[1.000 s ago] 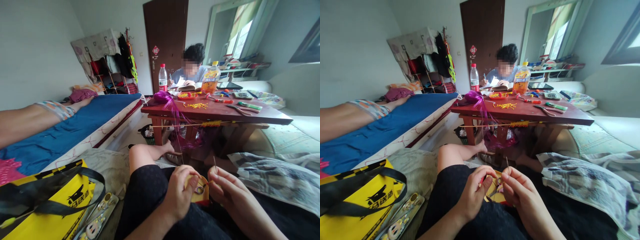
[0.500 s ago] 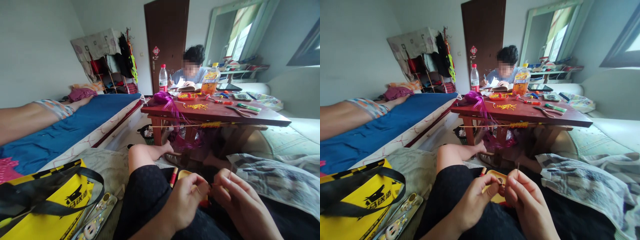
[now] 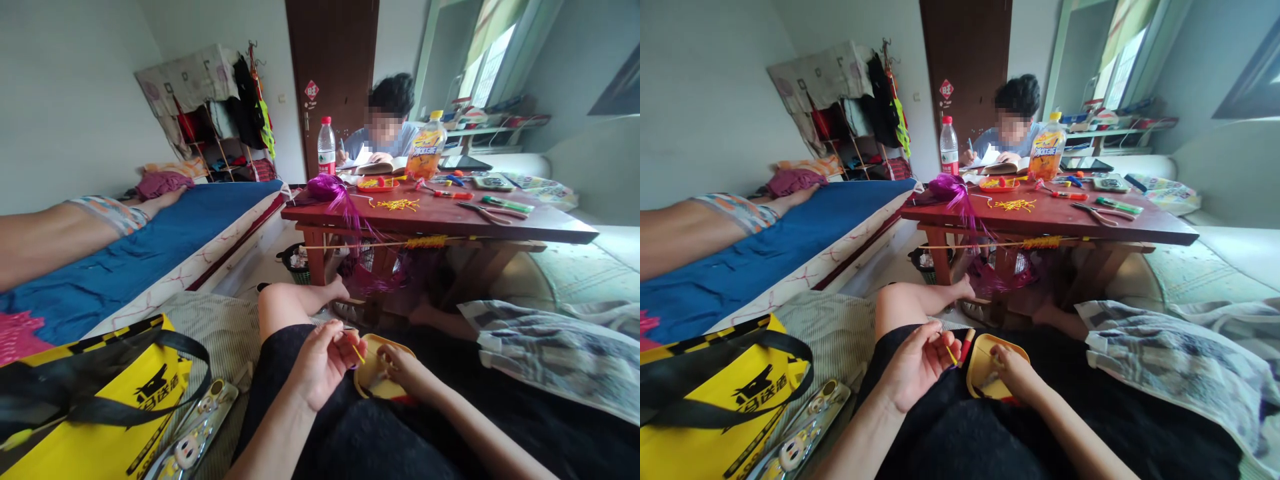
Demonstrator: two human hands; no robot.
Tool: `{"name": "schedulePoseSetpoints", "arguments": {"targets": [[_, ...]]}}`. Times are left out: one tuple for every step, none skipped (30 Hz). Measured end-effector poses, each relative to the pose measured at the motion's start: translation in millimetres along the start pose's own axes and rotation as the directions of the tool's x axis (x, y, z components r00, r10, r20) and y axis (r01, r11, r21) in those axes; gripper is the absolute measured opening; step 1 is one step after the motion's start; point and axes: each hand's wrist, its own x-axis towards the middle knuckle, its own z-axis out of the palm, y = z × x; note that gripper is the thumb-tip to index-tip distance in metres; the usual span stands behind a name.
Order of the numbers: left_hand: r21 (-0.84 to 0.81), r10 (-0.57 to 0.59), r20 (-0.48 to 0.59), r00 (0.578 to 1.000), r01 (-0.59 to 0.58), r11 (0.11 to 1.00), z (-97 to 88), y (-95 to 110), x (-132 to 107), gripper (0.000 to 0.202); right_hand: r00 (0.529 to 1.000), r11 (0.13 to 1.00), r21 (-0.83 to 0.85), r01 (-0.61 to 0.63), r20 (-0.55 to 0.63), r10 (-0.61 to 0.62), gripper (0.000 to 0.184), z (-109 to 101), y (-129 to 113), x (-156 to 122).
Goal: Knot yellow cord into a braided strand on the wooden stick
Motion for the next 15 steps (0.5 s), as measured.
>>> {"name": "schedulePoseSetpoints", "arguments": {"targets": [[-0.018, -0.028, 0.014, 1.000, 0.029, 0.999, -3.3, -3, 1, 0.026, 1.000, 0.999, -0.052, 0.012, -0.016, -0.012, 0.014, 1, 2, 2], [-0.035, -0.046, 0.034, 0.998, 0.047, 0.998, -6.5, -6, 2, 0.026, 0.999, 0.994, -0.109, 0.022, -0.027, -0.025, 0.014, 0, 5, 2], [-0.050, -0.058, 0.056, 0.997, 0.060, 0.997, -9.5, -8, 3, 0.025, 0.999, 0.986, -0.165, 0.033, -0.030, -0.039, 0.013, -1, 9, 1], [-0.065, -0.068, 0.078, 0.995, 0.073, 0.995, -12.0, -10, 4, 0.025, 0.998, 0.976, -0.213, 0.047, -0.024, -0.054, 0.012, -2, 13, -1], [-0.080, -0.078, 0.094, 0.993, 0.085, 0.993, -13.9, -12, 5, 0.024, 0.997, 0.965, -0.255, 0.066, -0.011, -0.071, 0.012, -3, 17, -3], [-0.092, -0.089, 0.108, 0.990, 0.099, 0.991, -15.2, -13, 5, 0.024, 0.996, 0.953, -0.290, 0.090, 0.004, -0.093, 0.012, -2, 20, -4], [-0.104, -0.101, 0.119, 0.988, 0.114, 0.988, -16.0, -15, 5, 0.024, 0.993, 0.940, -0.320, 0.117, 0.014, -0.118, 0.014, 0, 23, -5], [-0.113, -0.114, 0.127, 0.985, 0.128, 0.985, -16.2, -16, 4, 0.024, 0.989, 0.928, -0.345, 0.143, 0.019, -0.145, 0.016, 3, 24, -6], [-0.122, -0.128, 0.134, 0.983, 0.144, 0.982, -16.2, -18, 3, 0.024, 0.985, 0.916, -0.366, 0.165, 0.018, -0.170, 0.017, 7, 23, -6], [-0.129, -0.143, 0.137, 0.980, 0.161, 0.978, -16.0, -19, 2, 0.024, 0.982, 0.906, -0.382, 0.181, 0.012, -0.191, 0.017, 11, 22, -6], [-0.137, -0.158, 0.136, 0.978, 0.176, 0.975, -15.8, -21, 0, 0.025, 0.979, 0.899, -0.394, 0.190, 0.004, -0.206, 0.015, 15, 20, -7], [-0.146, -0.170, 0.131, 0.977, 0.189, 0.971, -15.8, -23, -1, 0.025, 0.976, 0.895, -0.402, 0.195, -0.006, -0.216, 0.013, 17, 18, -7], [-0.154, -0.180, 0.123, 0.976, 0.198, 0.968, -16.0, -24, -2, 0.026, 0.975, 0.892, -0.408, 0.196, -0.018, -0.222, 0.010, 19, 16, -8], [-0.160, -0.189, 0.113, 0.975, 0.205, 0.966, -16.4, -25, -3, 0.026, 0.974, 0.891, -0.411, 0.192, -0.034, -0.225, 0.009, 19, 14, -9], [-0.163, -0.194, 0.102, 0.976, 0.208, 0.964, -16.9, -27, -4, 0.027, 0.973, 0.893, -0.412, 0.182, -0.055, -0.224, 0.011, 17, 14, -11]]}}
